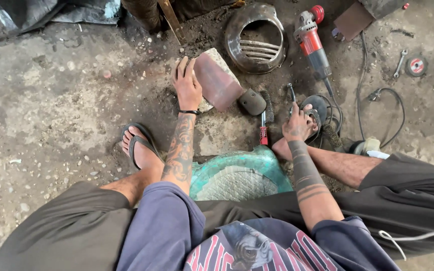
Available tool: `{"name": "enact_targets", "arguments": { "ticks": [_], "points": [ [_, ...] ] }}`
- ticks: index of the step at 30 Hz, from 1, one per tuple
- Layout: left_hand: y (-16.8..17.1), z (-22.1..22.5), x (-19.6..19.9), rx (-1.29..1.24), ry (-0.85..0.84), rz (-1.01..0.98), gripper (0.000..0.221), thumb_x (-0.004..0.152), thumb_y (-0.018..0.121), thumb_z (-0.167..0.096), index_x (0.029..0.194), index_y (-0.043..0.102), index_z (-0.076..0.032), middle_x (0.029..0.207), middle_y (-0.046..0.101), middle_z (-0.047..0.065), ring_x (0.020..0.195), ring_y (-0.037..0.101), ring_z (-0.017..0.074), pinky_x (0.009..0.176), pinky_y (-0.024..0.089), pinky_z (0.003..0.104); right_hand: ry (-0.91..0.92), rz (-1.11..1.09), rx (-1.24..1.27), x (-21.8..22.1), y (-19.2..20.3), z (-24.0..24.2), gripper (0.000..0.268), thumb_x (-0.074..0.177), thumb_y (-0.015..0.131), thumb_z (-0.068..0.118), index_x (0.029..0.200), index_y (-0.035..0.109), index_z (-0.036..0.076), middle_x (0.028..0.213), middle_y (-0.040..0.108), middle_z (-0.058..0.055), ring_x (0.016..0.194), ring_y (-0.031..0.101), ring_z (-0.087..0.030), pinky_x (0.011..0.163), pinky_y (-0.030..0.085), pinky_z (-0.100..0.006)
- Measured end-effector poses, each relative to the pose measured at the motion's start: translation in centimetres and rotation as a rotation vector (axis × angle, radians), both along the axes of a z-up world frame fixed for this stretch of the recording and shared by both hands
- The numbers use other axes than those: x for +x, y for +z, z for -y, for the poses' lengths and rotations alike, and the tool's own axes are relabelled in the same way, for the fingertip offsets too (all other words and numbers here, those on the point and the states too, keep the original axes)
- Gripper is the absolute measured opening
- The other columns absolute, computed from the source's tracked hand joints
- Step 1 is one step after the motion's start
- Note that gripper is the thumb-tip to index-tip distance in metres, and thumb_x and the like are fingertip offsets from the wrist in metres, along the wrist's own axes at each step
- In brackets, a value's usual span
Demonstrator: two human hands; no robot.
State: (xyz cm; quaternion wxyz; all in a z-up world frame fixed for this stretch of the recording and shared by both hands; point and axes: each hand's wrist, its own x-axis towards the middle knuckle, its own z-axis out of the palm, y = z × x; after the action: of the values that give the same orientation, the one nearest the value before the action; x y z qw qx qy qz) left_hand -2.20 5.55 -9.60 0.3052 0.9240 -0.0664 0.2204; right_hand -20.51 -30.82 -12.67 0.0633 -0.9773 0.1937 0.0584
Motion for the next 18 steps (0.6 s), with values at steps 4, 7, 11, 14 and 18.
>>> {"name": "enact_targets", "arguments": {
  "ticks": [4,7,11,14,18],
  "points": [
    [0.3,0.3,-1.0,0.052,0.097,0.001,0.036,0.113,0.036,-0.025,0.14,0.06,-0.022,0.141,0.051,0.009,0.135,0.044,0.0336,0.108,0.037,0.055,0.008,-0.031,0.006,0.2,-0.1,0.2,0.077,0.091,0.063,0.024,0.158,0.025,0.02,0.123,0.055,-0.013,0.114,0.054,-0.031,0.097,0.042,-0.059],
    [1.1,0.1,-1.3,0.147,0.133,0.051,0.038,0.113,0.035,-0.04,0.134,0.061,-0.022,0.126,0.055,0.009,0.122,0.049,0.0289,0.102,0.035,0.048,0.027,-0.01,0.01,0.6,1.8,-0.8,0.073,0.093,0.062,0.022,0.157,0.026,0.017,0.119,0.057,-0.014,0.112,0.055,-0.032,0.095,0.043,-0.057],
    [5.2,1.2,-3.5,0.202,0.022,0.013,0.063,0.109,0.039,-0.063,0.142,0.054,-0.011,0.134,0.048,0.015,0.124,0.046,0.0343,0.102,0.035,0.054,-0.073,-0.042,-0.012,1.9,-0.8,-0.5,0.083,0.087,0.071,0.026,0.156,0.026,0.02,0.122,0.06,-0.012,0.114,0.056,-0.031,0.096,0.042,-0.06],
    [5.1,2.1,-5.2,0.283,0.037,-0.297,0.111,0.087,0.06,-0.085,0.16,0.035,-0.005,0.167,0.022,0.021,0.147,0.03,0.0445,0.117,0.025,0.069,-0.095,-0.049,-0.125,2.2,-2.8,-0.9,0.085,0.084,0.072,0.034,0.156,0.026,0.024,0.116,0.063,-0.006,0.107,0.061,-0.025,0.096,0.043,-0.055],
    [4.7,3.1,-6.8,0.274,0.037,-0.276,0.099,0.099,0.051,-0.078,0.162,0.033,-0.005,0.17,0.018,0.019,0.153,0.022,0.0409,0.119,0.02,0.07,-0.101,0.042,-0.093,2.0,-4.2,-0.6,0.082,0.085,0.07,0.029,0.156,0.028,0.022,0.113,0.065,-0.008,0.103,0.065,-0.027,0.094,0.045,-0.055]
  ]
}}
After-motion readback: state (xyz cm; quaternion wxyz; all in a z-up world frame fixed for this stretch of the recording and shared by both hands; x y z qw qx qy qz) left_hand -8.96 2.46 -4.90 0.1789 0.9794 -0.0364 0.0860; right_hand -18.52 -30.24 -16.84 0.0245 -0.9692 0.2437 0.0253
